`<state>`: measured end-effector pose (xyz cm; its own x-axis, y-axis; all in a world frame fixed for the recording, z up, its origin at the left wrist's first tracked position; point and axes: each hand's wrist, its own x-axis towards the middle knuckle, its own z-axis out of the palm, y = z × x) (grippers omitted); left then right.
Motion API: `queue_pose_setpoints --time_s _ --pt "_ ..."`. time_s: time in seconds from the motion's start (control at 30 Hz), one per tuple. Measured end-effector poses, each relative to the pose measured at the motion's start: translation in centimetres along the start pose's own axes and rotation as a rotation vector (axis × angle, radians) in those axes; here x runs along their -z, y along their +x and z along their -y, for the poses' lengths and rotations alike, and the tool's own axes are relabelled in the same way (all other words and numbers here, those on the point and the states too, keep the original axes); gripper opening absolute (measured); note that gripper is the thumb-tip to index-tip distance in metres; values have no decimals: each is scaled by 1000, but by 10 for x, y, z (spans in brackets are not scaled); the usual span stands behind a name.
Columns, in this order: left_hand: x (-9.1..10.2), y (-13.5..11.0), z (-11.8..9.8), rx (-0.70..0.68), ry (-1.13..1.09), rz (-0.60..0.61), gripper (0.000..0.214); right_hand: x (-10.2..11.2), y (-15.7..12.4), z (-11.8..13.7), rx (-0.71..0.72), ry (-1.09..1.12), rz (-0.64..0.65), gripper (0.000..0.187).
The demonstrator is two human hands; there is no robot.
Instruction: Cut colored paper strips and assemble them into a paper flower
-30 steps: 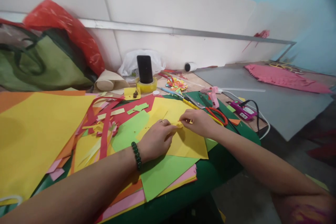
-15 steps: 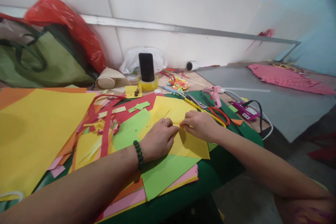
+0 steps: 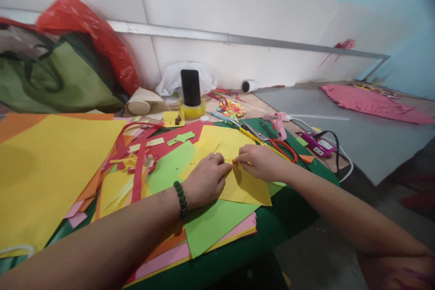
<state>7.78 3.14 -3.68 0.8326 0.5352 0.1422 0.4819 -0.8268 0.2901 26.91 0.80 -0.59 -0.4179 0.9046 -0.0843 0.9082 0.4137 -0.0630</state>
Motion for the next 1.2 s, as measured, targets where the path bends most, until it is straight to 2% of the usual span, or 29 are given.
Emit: queue_pose_setpoints --time_s 0.83,1.07,1.2 --pt "2 -1 -2 -19 70 34 27 -3 -1 -1 5 68 -27 34" --pt "-1 -2 0 -49 75 9 26 3 -7 -12 33 87 -174 33" --pt "-3 -5 -1 -34 48 -20 24 3 -8 -9 41 68 -151 33"
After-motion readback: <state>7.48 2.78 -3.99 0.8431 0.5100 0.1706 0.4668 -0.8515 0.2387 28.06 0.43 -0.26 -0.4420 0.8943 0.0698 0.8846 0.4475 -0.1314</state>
